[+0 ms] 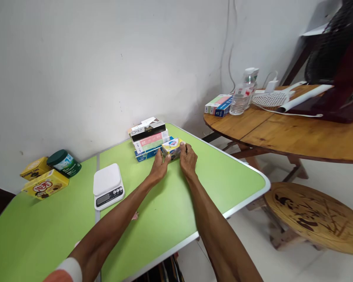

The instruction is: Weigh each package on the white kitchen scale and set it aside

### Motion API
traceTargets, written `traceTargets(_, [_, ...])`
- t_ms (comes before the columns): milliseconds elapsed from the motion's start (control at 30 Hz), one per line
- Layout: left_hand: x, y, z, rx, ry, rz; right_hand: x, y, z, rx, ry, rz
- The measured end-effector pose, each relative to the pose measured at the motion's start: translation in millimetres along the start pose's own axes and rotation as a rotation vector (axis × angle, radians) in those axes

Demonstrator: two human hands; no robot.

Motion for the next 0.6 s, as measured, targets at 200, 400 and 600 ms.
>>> traceTargets(200, [-11.4,3,15,0.13,0.052,0.068,5,-1,-1,-0.05,0.042,0.016])
traceTargets(400, [8.0,7,-17,0.128,0.118,0.087,7,-14,-29,-0.148,-0.006,0.026])
traceTargets(600, [46.4,8,-66,0.095,0.242,0.078,-3,-47,-76,-0.077,-0.089,0.139])
Point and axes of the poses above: each hand's wrist, its own z-axis towards the middle knuckle, its own x-axis out of the back of the hand, y = z × x, the point moved 7 cm from there along z, towards the middle knuckle, and after that the axes turned 3 degrees about y, right-handed, at the moved point
